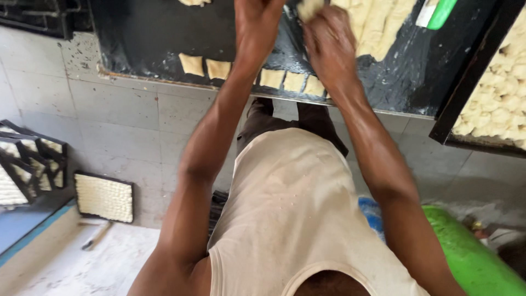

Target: The person shapes dough on a work table. They use a scraper to cut long dough strips into small pieces, roll each piece by hand, and place them onto a metal tray.

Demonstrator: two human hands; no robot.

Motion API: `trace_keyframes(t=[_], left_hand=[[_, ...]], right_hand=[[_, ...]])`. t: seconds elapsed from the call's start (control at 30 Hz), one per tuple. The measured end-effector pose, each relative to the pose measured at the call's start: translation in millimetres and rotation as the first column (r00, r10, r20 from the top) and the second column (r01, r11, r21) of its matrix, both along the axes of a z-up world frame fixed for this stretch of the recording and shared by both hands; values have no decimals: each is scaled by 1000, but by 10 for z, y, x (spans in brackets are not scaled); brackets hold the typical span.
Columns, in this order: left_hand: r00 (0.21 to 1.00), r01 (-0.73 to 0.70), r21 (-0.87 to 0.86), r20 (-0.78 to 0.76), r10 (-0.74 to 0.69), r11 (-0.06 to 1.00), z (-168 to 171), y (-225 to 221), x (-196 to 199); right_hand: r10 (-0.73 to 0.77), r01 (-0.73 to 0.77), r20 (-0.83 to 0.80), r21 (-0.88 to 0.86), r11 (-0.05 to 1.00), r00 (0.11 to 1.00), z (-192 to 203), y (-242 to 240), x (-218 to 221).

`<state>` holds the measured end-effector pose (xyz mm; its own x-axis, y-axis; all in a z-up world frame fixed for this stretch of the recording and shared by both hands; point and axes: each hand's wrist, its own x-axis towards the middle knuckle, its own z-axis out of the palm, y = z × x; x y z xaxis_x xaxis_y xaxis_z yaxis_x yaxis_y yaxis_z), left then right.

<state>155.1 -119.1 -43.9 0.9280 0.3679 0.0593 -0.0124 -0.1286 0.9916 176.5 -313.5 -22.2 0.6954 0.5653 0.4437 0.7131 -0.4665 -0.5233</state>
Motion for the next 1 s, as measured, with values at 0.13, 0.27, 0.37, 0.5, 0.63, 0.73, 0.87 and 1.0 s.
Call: trace_keyframes(t=[0.13, 0.27, 0.37, 0.5, 0.63, 0.73, 0.87, 1.0], left_hand=[[983, -3, 20, 183, -1, 1000, -309, -74, 259], [976, -2, 164, 215, -33, 986, -598, -163, 171], [986, 75, 248, 125, -109, 966, -461, -68, 255], [897, 439, 16, -58, -437, 898, -174, 77, -52], [764, 643, -144, 173, -621, 752, 42, 105, -476], [683, 724, -179, 53, -728, 666, 133, 55, -517], [741, 653, -346, 105, -663, 674, 118, 83, -550], [685, 507, -680, -55, -726, 530, 166, 8, -527]], right_hand=[[45, -47, -111, -16, 999, 993, -200, 608, 81], [-4, 6, 14, -176, 984, 1000, -218, 229, -411], [-49, 52, 18, -324, 945, 999, 130, -103, -575], [-160, 172, -454, -15, 985, 876, 518, -161, -647], [-103, 211, -534, 145, 967, 839, 691, -97, -614], [-209, 250, -678, -38, 968, 705, 854, -67, -541], [-141, 118, -68, -265, 957, 988, 895, 117, -718], [-99, 130, 126, -276, 952, 987, 825, 21, -917]])
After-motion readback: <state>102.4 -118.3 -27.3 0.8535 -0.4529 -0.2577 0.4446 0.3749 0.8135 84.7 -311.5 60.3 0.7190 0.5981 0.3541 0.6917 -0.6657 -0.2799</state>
